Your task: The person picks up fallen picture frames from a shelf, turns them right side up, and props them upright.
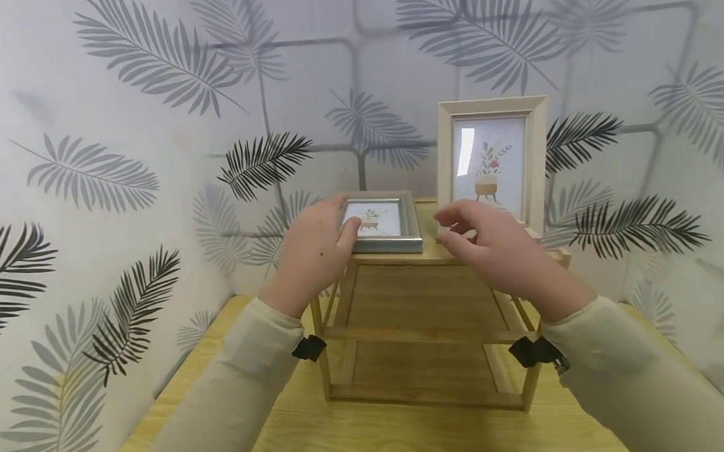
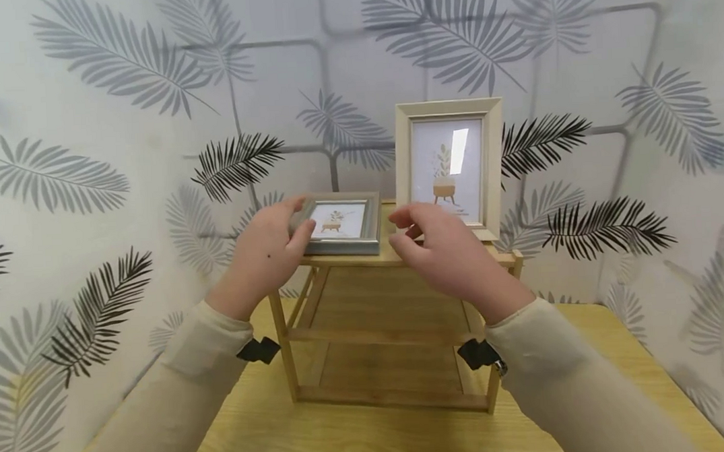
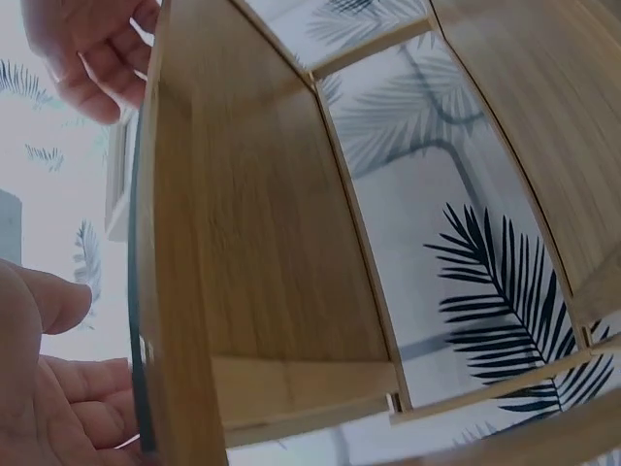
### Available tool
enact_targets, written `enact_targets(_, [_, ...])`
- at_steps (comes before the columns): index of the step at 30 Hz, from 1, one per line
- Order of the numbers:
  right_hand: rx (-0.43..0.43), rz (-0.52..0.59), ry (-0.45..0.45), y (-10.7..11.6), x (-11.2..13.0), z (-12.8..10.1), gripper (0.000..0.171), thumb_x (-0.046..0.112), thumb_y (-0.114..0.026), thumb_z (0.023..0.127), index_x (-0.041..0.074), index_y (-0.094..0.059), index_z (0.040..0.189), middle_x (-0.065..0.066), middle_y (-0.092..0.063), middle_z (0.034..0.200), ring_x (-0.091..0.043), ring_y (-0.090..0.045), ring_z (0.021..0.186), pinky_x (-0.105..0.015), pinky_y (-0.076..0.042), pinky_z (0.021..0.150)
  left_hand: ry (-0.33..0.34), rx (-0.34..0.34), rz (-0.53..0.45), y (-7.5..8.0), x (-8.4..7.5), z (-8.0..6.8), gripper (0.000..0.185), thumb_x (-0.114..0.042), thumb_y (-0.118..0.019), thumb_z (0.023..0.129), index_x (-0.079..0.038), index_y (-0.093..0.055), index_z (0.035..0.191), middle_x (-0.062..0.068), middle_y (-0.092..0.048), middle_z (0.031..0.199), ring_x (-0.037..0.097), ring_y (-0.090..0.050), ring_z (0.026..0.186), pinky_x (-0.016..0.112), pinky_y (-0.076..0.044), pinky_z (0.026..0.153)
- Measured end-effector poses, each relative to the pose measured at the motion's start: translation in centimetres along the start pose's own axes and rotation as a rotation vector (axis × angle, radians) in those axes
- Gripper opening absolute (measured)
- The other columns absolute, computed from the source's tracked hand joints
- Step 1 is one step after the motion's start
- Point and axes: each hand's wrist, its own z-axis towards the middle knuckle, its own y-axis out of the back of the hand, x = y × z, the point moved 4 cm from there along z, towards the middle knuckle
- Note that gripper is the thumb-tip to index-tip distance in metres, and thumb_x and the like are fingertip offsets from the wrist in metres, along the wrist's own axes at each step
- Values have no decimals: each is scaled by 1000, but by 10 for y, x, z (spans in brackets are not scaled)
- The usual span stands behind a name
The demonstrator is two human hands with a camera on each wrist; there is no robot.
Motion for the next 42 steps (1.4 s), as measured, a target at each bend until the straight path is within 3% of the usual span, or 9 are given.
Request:
enact_targets(8, [15,-66,-13,-17,7,17,40,25,-52,104,4,-58,137,-7,-65,120,-23,-64,102,-47,-53,87,133,75,-84,0,28,11,56,-38,-44,107,-3,-46,150,16,-58,141,33,-53,130,50,-42,107])
enact_targets(16, [34,-190,-32,-26,12,28,40,26,-47,104,5,-60,135,-10,-66,124,-27,-63,110,-49,-51,93,251,191,-143,-5,49,15,61,-44,-39,107,-6,-38,155,16,-53,146,33,-50,133,50,-39,110])
enact_targets(20, [32,-266,-21,-29,15,31,40,27,-45,104,5,-61,134,-10,-66,126,-28,-63,112,-50,-50,94,279,231,-145,-4,52,16,64,-49,-37,107,-7,-36,156,16,-51,148,33,-49,134,51,-38,110])
enact_targets(23, [27,-340,-4,-32,16,34,29,25,-43,104,9,-66,111,-8,-68,102,-25,-63,92,-45,-52,78,288,256,-147,-5,53,17,65,-50,-36,107,-8,-36,157,16,-51,148,33,-49,133,51,-38,110])
enact_targets(27, [14,-407,7,-36,16,37,27,23,-39,104,16,-52,81,-3,-49,71,-20,-48,65,-36,-40,58,283,274,-145,-7,53,18,61,-48,-37,107,-7,-45,151,16,-56,139,32,-54,124,51,-42,104])
enact_targets(31, [4,-438,2,-37,19,40,30,22,-36,103,17,-51,77,-1,-48,69,-19,-47,63,-35,-39,57,288,299,-143,-9,54,20,56,-49,-36,106,-7,-57,137,14,-61,123,30,-57,110,50,-45,97])
enact_targets(37, [30,-470,-24,-37,22,43,34,25,-34,104,17,-52,76,-2,-50,68,-20,-50,63,-37,-43,58,326,357,-159,-12,56,20,61,-52,-34,106,-8,-58,140,13,-61,123,30,-57,109,51,-44,99])
enact_targets(42, [50,-487,-26,-39,23,47,35,24,-35,103,17,-58,77,-1,-54,69,-22,-54,67,-40,-46,61,354,387,-202,-13,57,17,56,-53,-32,106,-11,-64,127,12,-63,109,28,-59,99,49,-46,93])
